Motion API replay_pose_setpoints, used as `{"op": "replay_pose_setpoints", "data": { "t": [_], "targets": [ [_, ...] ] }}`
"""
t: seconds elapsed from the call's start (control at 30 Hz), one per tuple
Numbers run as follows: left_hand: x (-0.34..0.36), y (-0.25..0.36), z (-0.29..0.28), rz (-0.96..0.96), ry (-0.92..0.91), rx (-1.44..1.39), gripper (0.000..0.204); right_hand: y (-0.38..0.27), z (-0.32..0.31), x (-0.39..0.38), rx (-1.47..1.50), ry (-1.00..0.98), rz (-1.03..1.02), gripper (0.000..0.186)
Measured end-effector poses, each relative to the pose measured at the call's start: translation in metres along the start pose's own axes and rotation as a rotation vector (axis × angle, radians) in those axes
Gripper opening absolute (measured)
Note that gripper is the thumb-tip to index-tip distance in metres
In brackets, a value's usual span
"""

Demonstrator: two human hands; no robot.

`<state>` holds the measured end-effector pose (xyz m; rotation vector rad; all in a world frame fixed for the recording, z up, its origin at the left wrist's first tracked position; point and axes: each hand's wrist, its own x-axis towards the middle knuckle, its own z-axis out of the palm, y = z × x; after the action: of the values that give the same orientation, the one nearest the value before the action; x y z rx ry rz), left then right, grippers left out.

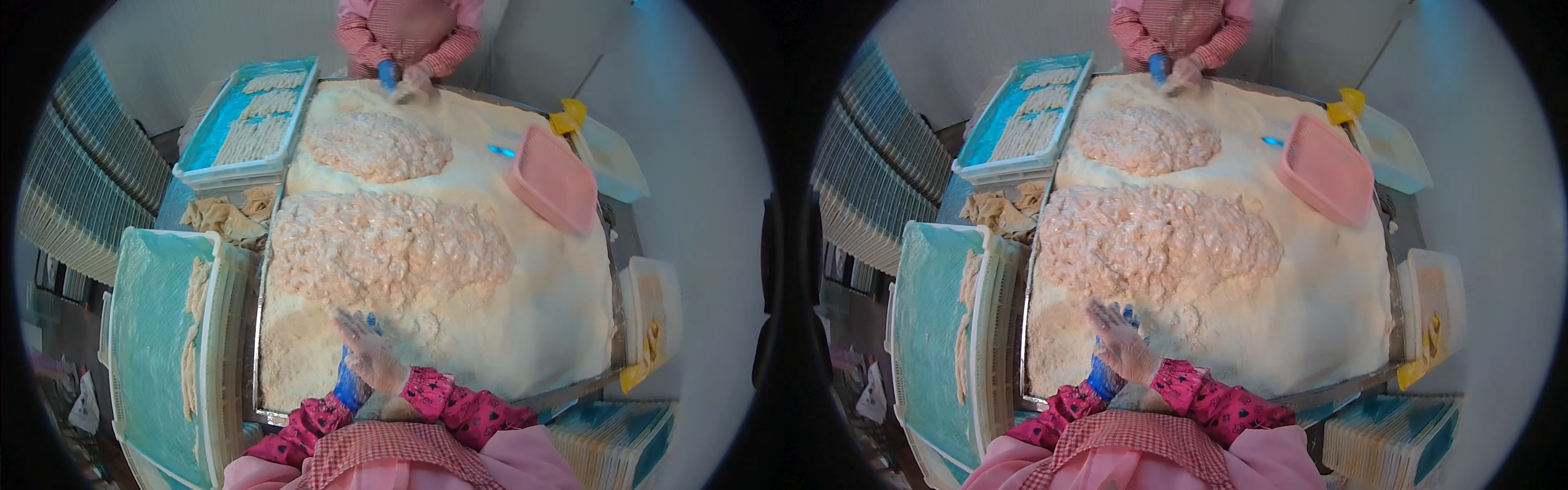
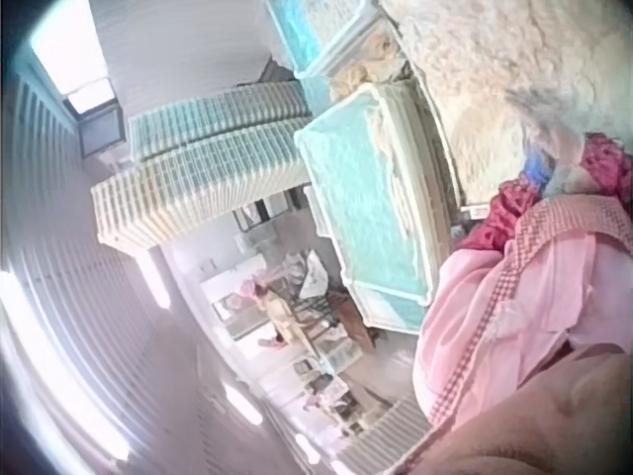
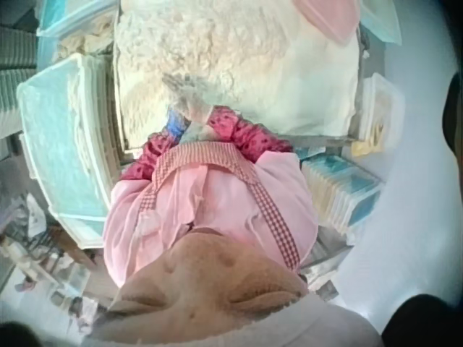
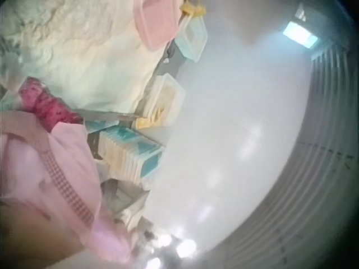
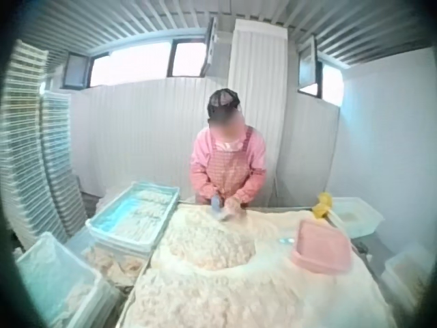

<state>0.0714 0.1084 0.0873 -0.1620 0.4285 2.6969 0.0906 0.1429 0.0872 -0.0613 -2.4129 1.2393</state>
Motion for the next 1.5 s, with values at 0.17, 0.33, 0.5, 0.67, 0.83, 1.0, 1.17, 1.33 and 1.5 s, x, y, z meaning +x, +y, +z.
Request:
{"op": "replay_pose_setpoints", "data": {
  "t": [0.17, 0.33, 0.5, 0.67, 0.83, 1.0, 1.17, 1.33, 1.5],
  "targets": [
    [0.069, 0.107, -0.064, -0.546, -0.227, 0.193, 0.049, 0.077, -0.055, 0.064, -0.345, 0.307, 0.237, 0.043],
    [0.150, 0.204, 0.047, -0.058, -0.109, 0.441, 0.052, 0.162, -0.160, 0.074, -0.788, 0.270, 0.175, 0.028],
    [0.241, 0.358, -0.052, 0.063, 0.136, 1.508, 0.060, 0.157, -0.153, 0.092, -0.665, 0.132, 0.187, 0.023],
    [0.283, 0.345, -0.077, -0.069, -0.059, 1.480, 0.062, 0.170, -0.175, 0.074, -0.351, 0.266, 0.547, 0.020],
    [0.252, 0.282, -0.039, -0.074, 0.096, 0.688, 0.047, 0.125, -0.161, 0.047, -0.083, 0.494, 0.392, 0.012],
    [0.168, 0.229, -0.006, -0.046, -0.388, 1.393, 0.042, 0.065, -0.113, -0.040, -0.049, -0.203, 0.322, 0.023],
    [0.055, 0.110, -0.063, -0.257, -1.021, 1.765, 0.066, 0.070, -0.079, -0.094, -0.394, 0.285, 0.514, 0.039],
    [0.008, 0.021, -0.084, -0.053, -1.205, 1.853, 0.060, 0.062, -0.041, -0.126, -0.124, 0.405, 0.514, 0.038],
    [0.036, 0.069, -0.088, 0.084, -1.281, 2.010, 0.052, 0.044, -0.089, -0.132, -0.565, 0.297, 0.476, 0.038]
  ]
}}
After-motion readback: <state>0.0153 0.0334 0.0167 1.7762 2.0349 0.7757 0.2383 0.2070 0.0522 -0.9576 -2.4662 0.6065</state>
